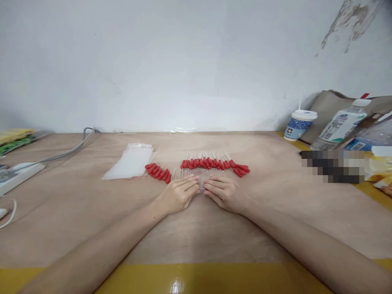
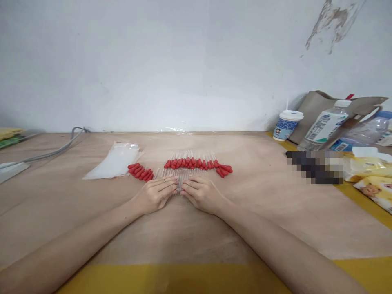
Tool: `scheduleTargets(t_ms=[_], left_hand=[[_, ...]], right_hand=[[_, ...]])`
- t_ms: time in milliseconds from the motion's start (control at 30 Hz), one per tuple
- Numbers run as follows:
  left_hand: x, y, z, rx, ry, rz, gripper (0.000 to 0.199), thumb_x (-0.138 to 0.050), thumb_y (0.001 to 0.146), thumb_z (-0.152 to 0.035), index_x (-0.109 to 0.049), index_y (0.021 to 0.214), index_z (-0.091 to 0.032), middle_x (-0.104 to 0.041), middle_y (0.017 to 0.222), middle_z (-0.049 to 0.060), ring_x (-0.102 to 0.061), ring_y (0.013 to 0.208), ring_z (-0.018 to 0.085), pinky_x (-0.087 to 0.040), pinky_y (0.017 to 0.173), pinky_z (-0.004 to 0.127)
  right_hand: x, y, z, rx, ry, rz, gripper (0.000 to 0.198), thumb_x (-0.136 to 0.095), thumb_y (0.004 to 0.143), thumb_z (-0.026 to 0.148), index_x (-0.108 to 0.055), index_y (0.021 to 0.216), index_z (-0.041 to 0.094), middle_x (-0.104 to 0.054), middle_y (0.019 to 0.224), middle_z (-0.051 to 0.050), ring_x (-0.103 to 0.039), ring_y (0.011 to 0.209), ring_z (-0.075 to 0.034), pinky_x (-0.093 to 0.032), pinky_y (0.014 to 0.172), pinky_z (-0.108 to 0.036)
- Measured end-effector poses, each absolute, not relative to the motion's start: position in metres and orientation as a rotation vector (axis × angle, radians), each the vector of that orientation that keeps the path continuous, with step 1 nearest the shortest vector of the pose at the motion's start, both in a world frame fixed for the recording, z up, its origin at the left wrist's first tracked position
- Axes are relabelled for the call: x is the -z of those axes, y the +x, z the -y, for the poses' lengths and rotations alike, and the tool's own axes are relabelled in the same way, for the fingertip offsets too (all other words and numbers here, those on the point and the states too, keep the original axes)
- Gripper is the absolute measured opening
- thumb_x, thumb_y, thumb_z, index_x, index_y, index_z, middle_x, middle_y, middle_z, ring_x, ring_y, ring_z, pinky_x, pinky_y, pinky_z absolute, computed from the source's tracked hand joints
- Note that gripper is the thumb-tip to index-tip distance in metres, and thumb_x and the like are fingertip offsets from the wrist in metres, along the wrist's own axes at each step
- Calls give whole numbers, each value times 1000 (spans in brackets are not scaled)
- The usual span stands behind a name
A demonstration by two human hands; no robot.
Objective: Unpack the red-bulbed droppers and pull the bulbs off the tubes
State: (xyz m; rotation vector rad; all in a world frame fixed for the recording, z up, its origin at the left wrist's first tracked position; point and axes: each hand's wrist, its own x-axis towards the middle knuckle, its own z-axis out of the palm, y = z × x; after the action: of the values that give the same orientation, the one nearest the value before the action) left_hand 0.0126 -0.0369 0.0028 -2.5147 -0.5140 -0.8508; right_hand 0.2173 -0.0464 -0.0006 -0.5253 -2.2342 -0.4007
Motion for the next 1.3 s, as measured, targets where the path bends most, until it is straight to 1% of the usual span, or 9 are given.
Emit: scheduleTargets(t_ms=[333,633,867,933,967,1033,1067,1200,1300], left_hand=[[-6,11,40,914,-2563,483,15,-46,85,-15,-61,87,-12,-69,90,8,-62,95,18,-52,89,33],[-7,8,39,923,-2586,490,15,-46,85,-17,-61,87,-13,-69,89,7,-64,89,16,-52,88,32],[-9,1,42,849,-2512,474,13,-49,84,-15,-61,88,-14,-68,95,6,-62,95,17,-48,92,34],[-11,-11,40,865,-2430,614,14,-49,85,-17,-62,87,-16,-67,96,5,-63,89,16,-51,85,32],[-12,-17,38,889,-2359,736,14,-48,85,-19,-62,87,-17,-66,96,5,-64,82,15,-53,75,29],[-14,-28,34,929,-2202,1007,17,-47,85,-23,-63,86,-18,-63,94,6,-61,67,13,-49,54,23],[-16,-32,32,932,-2151,1109,19,-46,86,-25,-63,87,-18,-60,94,7,-58,62,11,-45,48,21],[-17,-33,28,865,-2177,1189,30,-36,85,-15,-56,107,-15,-50,88,8,-51,61,11,-41,47,21],[-13,-30,28,805,-2199,1094,31,-34,84,-12,-54,108,-17,-47,76,4,-48,61,13,-40,48,21]], right_hand=[[1,221,47,464,-444,2203,13,-53,82,14,-62,91,14,-69,85,-3,-63,78,-14,-54,82,-29],[-6,231,48,681,-393,2294,15,-52,83,16,-63,94,16,-68,92,-5,-62,89,-17,-54,85,-34],[-7,240,50,747,-340,2302,20,-47,85,12,-62,96,14,-68,95,-7,-61,93,-17,-53,85,-33],[-7,250,48,699,-402,2262,20,-48,85,13,-62,98,15,-67,96,-7,-61,93,-17,-53,83,-34],[-7,257,46,668,-476,2226,20,-49,84,14,-63,99,17,-67,96,-7,-62,91,-17,-52,82,-34],[-9,271,40,613,-691,2114,18,-54,82,21,-64,98,22,-68,93,-5,-62,83,-17,-51,75,-33],[-10,278,37,594,-806,2050,17,-56,82,24,-65,96,23,-68,88,-5,-62,77,-16,-50,70,-32],[-12,303,24,384,-1155,1877,23,-50,84,34,-65,95,20,-64,79,-6,-59,66,-15,-46,58,-27],[-13,319,16,206,-1335,1756,24,-52,80,36,-62,90,17,-63,75,-6,-57,60,-15,-45,53,-27]])
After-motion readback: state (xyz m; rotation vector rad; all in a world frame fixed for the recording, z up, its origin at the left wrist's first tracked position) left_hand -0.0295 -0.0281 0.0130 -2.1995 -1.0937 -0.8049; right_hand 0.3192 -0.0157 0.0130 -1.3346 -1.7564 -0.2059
